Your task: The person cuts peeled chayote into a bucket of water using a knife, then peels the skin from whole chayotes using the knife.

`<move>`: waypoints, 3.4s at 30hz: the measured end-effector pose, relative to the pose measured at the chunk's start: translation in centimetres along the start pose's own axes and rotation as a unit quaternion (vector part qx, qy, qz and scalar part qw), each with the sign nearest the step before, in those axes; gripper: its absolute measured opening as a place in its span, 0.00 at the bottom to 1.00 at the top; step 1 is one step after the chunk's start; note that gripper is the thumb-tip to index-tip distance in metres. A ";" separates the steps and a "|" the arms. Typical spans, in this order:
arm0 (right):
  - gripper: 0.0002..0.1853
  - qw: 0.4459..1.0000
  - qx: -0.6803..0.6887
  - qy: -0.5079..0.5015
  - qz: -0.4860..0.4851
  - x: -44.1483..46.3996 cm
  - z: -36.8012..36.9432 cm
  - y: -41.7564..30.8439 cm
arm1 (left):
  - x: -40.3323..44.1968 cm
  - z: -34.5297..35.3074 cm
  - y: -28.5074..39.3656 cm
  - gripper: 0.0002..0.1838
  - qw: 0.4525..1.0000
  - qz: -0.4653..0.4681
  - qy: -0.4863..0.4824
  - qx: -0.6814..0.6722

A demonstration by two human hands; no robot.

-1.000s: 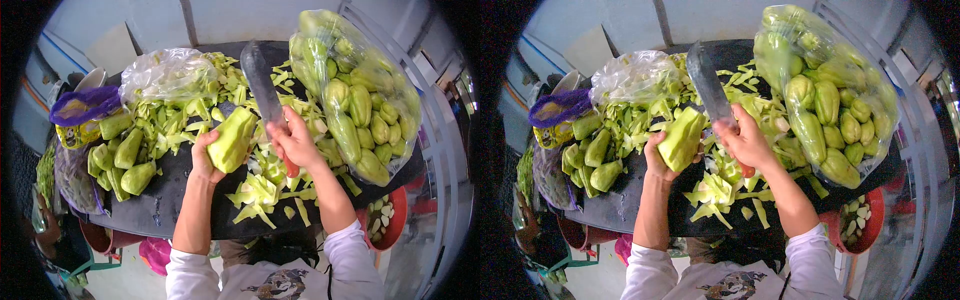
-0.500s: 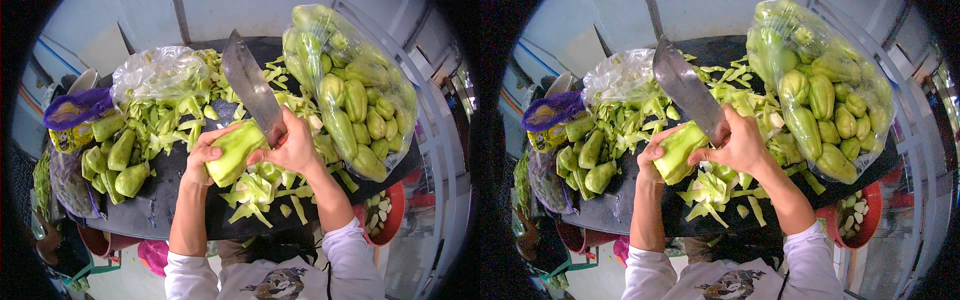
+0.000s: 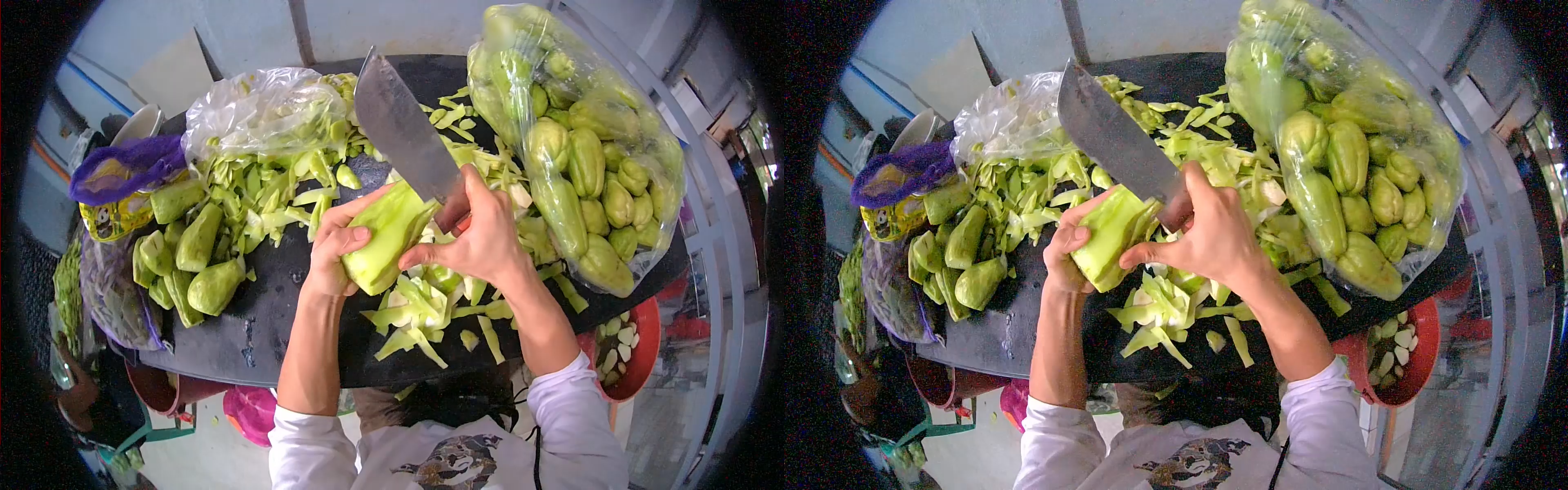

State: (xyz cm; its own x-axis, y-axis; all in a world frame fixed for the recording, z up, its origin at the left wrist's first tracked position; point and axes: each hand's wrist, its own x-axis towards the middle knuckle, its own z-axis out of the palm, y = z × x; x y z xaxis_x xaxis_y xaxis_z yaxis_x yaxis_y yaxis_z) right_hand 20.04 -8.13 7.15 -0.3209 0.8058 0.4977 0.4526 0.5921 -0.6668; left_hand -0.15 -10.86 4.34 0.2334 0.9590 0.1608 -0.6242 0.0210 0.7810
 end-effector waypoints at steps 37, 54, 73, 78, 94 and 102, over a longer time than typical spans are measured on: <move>0.41 0.987 0.140 -0.073 0.042 -0.9 2.6 -0.5 | 0.2 0.2 -0.9 0.39 0.997 0.057 0.051 -0.014; 0.48 0.997 0.039 -0.068 0.003 -0.2 1.3 -1.0 | 0.0 1.0 -0.9 0.39 0.992 0.028 0.105 0.058; 0.44 0.997 0.033 -0.049 -0.048 -0.8 2.6 -0.6 | -0.5 0.9 -0.9 0.25 0.994 0.078 0.075 -0.017; 0.42 0.998 0.018 -0.064 -0.022 -1.0 2.8 -0.5 | -0.6 0.9 -0.9 0.26 0.988 0.058 0.134 0.043; 0.35 0.991 -0.081 -0.041 -0.096 -1.6 3.2 -0.7 | -0.2 1.4 -1.5 0.31 0.984 0.094 0.143 -0.050; 0.25 0.994 0.094 -0.051 0.009 -1.1 2.4 -0.5 | 0.7 1.3 -1.5 0.22 0.961 0.011 0.197 -0.192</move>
State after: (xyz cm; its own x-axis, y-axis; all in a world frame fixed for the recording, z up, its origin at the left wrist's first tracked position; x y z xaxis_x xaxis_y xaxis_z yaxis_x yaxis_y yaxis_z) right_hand 18.20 -9.30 5.61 -0.4010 0.8080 0.4317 0.2993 0.5609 -0.7719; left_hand 1.88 -10.59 4.09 -0.0373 0.9914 -0.1254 -0.8726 0.0289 0.4876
